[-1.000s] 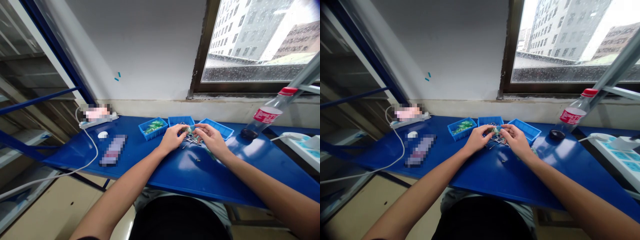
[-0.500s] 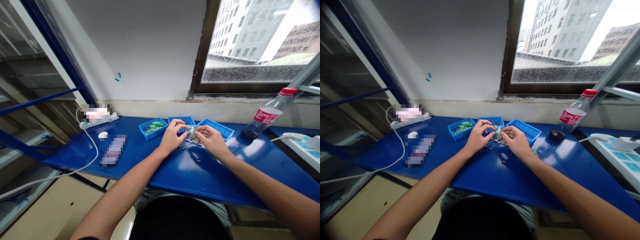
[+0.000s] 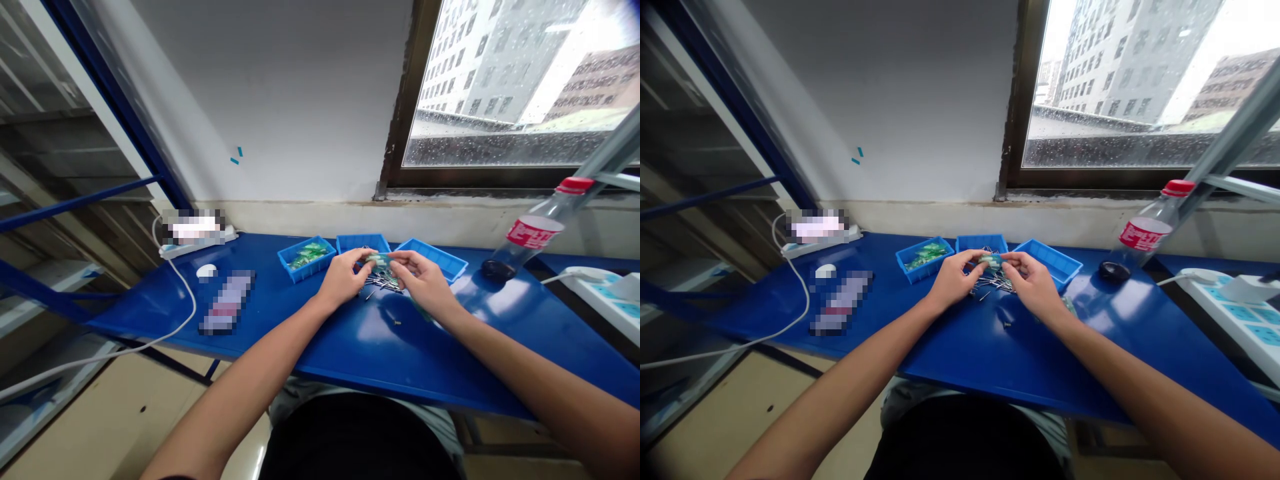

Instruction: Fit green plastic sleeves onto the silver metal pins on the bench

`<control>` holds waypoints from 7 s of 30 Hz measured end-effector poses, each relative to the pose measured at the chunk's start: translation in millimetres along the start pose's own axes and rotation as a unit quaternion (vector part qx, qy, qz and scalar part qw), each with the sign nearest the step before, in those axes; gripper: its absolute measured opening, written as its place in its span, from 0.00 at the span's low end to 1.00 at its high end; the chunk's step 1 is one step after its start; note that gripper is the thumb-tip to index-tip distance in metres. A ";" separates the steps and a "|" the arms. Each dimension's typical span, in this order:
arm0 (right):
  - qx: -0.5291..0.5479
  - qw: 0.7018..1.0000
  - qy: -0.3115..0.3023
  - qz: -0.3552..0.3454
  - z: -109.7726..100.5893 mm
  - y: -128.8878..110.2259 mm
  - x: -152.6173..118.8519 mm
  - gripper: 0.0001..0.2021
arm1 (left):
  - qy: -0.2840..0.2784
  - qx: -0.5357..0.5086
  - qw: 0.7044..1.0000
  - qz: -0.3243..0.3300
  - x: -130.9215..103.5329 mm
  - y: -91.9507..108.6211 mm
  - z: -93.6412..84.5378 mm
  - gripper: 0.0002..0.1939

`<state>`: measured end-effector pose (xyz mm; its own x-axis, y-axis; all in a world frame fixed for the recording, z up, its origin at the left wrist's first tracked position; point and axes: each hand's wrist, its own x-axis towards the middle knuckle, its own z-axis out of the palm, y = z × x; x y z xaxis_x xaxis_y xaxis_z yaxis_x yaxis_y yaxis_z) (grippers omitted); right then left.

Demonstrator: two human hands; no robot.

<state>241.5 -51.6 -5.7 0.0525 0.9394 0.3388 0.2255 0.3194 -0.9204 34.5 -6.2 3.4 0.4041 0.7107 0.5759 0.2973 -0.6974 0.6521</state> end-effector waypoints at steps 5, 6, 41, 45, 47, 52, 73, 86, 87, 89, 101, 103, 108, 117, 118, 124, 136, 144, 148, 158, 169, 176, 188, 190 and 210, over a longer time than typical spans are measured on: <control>-0.053 0.998 -0.004 -0.030 -1.3 1.6 -0.8 0.21 | -0.013 -0.037 0.999 -0.011 -1.9 4.0 2.7 0.16; -0.033 0.999 -0.014 -0.020 -0.9 2.0 -1.1 0.21 | -0.014 -0.040 0.999 -0.012 -2.0 3.8 3.3 0.16; -0.011 1.000 0.001 0.006 -2.7 3.9 2.3 0.22 | 0.017 -0.047 0.999 0.002 -2.2 -1.6 7.2 0.16; 0.046 0.998 -0.013 0.035 0.1 1.2 0.6 0.23 | -0.011 -0.013 0.999 0.029 -5.2 -1.9 11.4 0.09; 0.065 0.997 -0.024 0.036 0.8 -0.2 -0.3 0.23 | -0.037 -0.015 0.998 0.038 -5.9 -1.6 12.8 0.14; 0.044 0.998 -0.035 0.019 0.6 0.3 -0.6 0.22 | -0.015 -0.016 0.999 0.027 -3.1 -2.7 11.0 0.10; -0.036 0.995 0.023 -0.087 -3.6 9.9 3.3 0.13 | 0.019 -0.054 0.998 -0.020 -0.8 2.1 5.4 0.10; -0.037 0.995 -0.022 -0.086 -2.0 12.5 2.4 0.11 | 0.070 -0.068 0.994 -0.041 0.0 4.0 3.1 0.07; -0.041 0.995 -0.024 -0.090 -1.7 11.9 2.1 0.11 | 0.083 -0.040 0.995 -0.031 0.5 3.7 0.1 0.07; -0.063 0.992 -0.027 -0.102 -1.7 11.4 1.4 0.10 | 0.086 0.057 0.995 -0.010 2.1 1.3 -8.5 0.06; -0.164 0.971 -0.075 -0.155 -0.9 8.4 -3.1 0.11 | 0.016 0.436 0.895 -0.093 7.1 -21.3 -52.0 0.15; -0.194 0.962 -0.102 -0.162 -0.6 7.1 -3.9 0.10 | 0.014 0.447 0.887 -0.117 6.1 -21.5 -50.0 0.15; -0.249 0.918 -0.192 -0.243 1.9 4.3 -6.1 0.15 | 0.023 0.459 0.879 -0.129 4.8 -20.6 -44.5 0.20; -0.266 0.901 -0.238 -0.247 2.0 15.2 -0.4 0.11 | 0.043 0.405 0.909 -0.090 2.0 -30.2 -42.0 0.27; -0.261 0.903 -0.238 -0.245 1.4 15.7 0.4 0.10 | 0.047 0.403 0.909 -0.094 2.2 -29.6 -42.3 0.27; -0.236 0.909 -0.236 -0.249 2.3 12.3 -0.2 0.11 | 0.043 0.428 0.896 -0.109 2.1 -26.1 -43.1 0.26; -0.274 0.889 -0.250 -0.267 3.1 16.4 3.5 0.11 | 0.072 0.375 0.924 -0.031 2.2 -19.8 -35.0 0.24; -0.286 0.914 -0.168 -0.234 2.3 12.1 2.0 0.06 | -0.036 0.145 0.986 0.078 0.6 2.6 -9.8 0.15; -0.249 0.947 -0.078 -0.188 1.7 6.6 0.5 0.03 | -0.071 0.086 0.993 0.042 -1.8 1.1 -0.4 0.14; -0.195 0.971 -0.007 -0.138 0.9 5.1 -1.1 0.09 | -0.108 0.010 0.994 -0.007 -1.9 3.1 0.0 0.14; -0.158 0.978 -0.043 -0.129 1.9 12.2 -0.6 0.14 | -0.075 -0.013 0.997 -0.027 -2.2 1.8 3.0 0.17; -0.209 0.969 -0.002 -0.129 0.0 3.9 -2.5 0.05 | -0.140 -0.056 0.986 -0.073 -5.8 12.3 -1.9 0.21; -0.189 0.975 -0.046 -0.104 2.6 2.1 -4.9 0.13 | -0.079 -0.025 0.994 -0.068 -3.8 -2.3 1.7 0.29; -0.173 0.981 -0.043 -0.082 2.3 -1.1 -5.0 0.13 | -0.093 -0.018 0.994 -0.056 -4.1 -2.2 0.8 0.32; -0.168 0.980 -0.070 -0.074 -1.9 2.1 -3.0 0.09 | -0.057 -0.047 0.997 -0.010 -1.2 5.1 -4.4 0.35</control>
<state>243.7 -54.0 -8.2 -0.1341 0.9014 0.4118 0.5299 0.4163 -0.7388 31.7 -10.2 8.2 0.4958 0.7062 0.5055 0.2256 -0.6668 0.7102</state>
